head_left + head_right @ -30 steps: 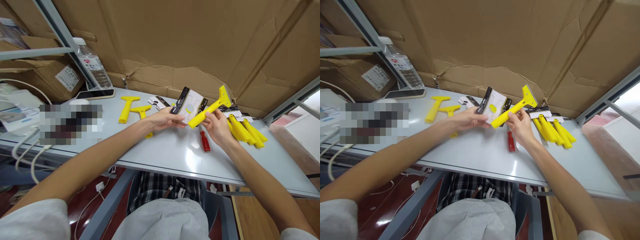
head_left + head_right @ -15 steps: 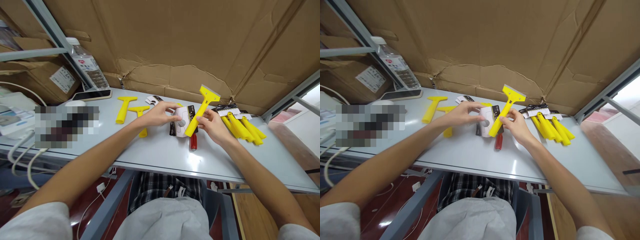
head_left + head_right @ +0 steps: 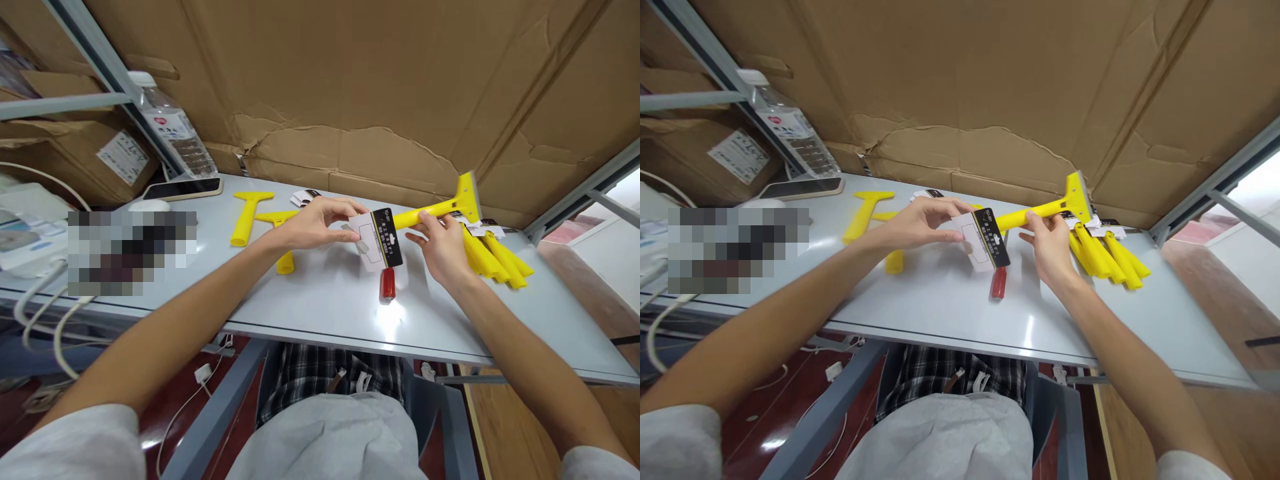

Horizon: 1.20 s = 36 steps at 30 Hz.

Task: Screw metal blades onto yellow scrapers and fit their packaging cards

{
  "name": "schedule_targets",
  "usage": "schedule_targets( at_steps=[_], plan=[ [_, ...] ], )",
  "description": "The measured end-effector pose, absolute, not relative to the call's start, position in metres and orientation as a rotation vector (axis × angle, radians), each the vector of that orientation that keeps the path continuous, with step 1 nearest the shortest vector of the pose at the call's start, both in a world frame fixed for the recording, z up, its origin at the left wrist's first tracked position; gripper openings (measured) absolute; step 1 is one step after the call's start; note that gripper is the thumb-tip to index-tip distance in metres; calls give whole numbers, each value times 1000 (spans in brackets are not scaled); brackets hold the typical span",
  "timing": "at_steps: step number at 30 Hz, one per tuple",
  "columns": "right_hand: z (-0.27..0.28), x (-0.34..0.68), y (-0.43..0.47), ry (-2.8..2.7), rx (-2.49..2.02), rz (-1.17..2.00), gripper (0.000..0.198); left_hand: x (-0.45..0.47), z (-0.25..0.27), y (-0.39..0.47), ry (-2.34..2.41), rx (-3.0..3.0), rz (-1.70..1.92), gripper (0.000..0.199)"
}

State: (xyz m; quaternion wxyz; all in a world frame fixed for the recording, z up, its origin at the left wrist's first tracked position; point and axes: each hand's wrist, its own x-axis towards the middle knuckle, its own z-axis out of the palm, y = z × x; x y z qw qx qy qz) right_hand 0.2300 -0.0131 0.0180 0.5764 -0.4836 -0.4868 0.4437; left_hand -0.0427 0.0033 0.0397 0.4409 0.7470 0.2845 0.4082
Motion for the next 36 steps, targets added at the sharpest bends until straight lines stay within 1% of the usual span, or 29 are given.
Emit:
schedule_targets(
  at_steps=[3,6,12,17,20,24,29,34,36],
  plan=[
    [16,221,-20,-1208,-1114,1164,50,-35,29,2,679,1911,1099,22],
    [16,218,-25,-1229,-1098,1210,51,-28,19,-1,660,1940,1139,23],
    [16,224,-20,-1224,-1112,1133,55,-19,10,-4,801,1795,1241,36],
    [14,223,-20,-1213,-1153,1017,54,-13,12,-8,764,1675,1099,34],
    [12,220,-22,-1268,-1151,949,57,-9,10,-12,742,1600,1091,38],
    [9,218,-23,-1332,-1124,935,63,-4,1,-11,746,1629,1145,46],
    [9,220,-20,-1332,-1101,908,62,0,-8,-12,790,1612,1249,50],
    [10,223,-17,-1341,-1084,854,61,6,-11,-18,753,1602,1358,60],
    [7,223,-15,-1329,-1083,867,62,7,-12,-19,750,1603,1384,61]
  ],
)
